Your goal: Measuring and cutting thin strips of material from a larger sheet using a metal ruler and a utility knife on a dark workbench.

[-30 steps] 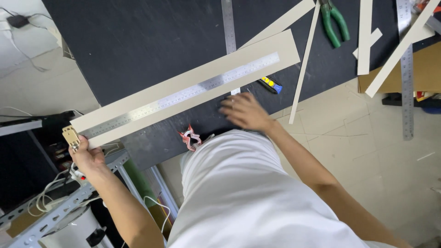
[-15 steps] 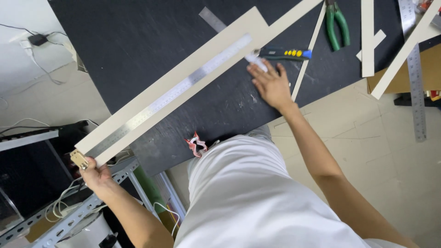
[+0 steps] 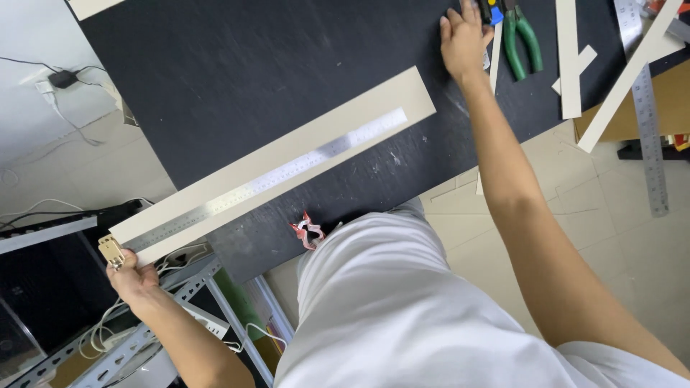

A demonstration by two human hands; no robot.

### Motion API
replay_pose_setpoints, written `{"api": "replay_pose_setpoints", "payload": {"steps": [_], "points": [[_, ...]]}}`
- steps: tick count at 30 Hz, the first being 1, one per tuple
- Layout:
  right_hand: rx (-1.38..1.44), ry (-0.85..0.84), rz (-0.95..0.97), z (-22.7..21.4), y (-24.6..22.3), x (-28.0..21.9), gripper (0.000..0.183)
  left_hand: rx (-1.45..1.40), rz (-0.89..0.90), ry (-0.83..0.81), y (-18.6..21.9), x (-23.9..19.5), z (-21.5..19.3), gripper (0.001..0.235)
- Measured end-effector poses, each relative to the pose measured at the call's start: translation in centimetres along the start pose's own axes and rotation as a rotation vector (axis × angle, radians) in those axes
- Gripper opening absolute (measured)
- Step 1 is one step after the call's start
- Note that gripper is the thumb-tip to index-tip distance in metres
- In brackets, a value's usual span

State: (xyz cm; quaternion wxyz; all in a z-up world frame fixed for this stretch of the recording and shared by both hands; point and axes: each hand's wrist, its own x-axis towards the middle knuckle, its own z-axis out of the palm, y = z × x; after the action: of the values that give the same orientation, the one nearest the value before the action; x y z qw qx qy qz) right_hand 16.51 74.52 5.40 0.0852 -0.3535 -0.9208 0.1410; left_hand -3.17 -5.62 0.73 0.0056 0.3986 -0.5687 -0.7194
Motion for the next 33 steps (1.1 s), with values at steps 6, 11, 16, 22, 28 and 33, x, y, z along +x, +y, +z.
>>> {"api": "replay_pose_setpoints", "payload": {"steps": [6, 11, 16, 22, 28, 33], "points": [[0.584, 0.026, -0.105, -1.2, -5.8, -8.6, 0.030, -0.173, 0.091, -0.115, -1.0, 1.3, -0.6, 0.044], [0.649, -0.063, -0.129, -0.6, -7.3, -11.5, 0.046, -0.076, -0.007, -0.039, 1.2, -2.4, 1.0, 0.043], [0.532, 0.020, -0.076, 0.3, -8.1, -11.2, 0.039, 0.167, 0.029, 0.004, 2.8, -4.8, 2.7, 0.043], [0.352, 0.108, 0.000, 0.9, -9.5, -10.2, 0.034, 0.511, 0.031, 0.008, 4.1, -5.6, 4.3, 0.047], [0.346, 0.143, 0.020, 1.1, -9.7, -9.9, 0.034, 0.463, 0.090, -0.059, 3.6, -5.3, 4.2, 0.037], [0.352, 0.160, -0.002, 1.4, -9.2, -10.0, 0.033, 0.544, 0.197, -0.077, 3.0, -4.2, 3.9, 0.031]]}}
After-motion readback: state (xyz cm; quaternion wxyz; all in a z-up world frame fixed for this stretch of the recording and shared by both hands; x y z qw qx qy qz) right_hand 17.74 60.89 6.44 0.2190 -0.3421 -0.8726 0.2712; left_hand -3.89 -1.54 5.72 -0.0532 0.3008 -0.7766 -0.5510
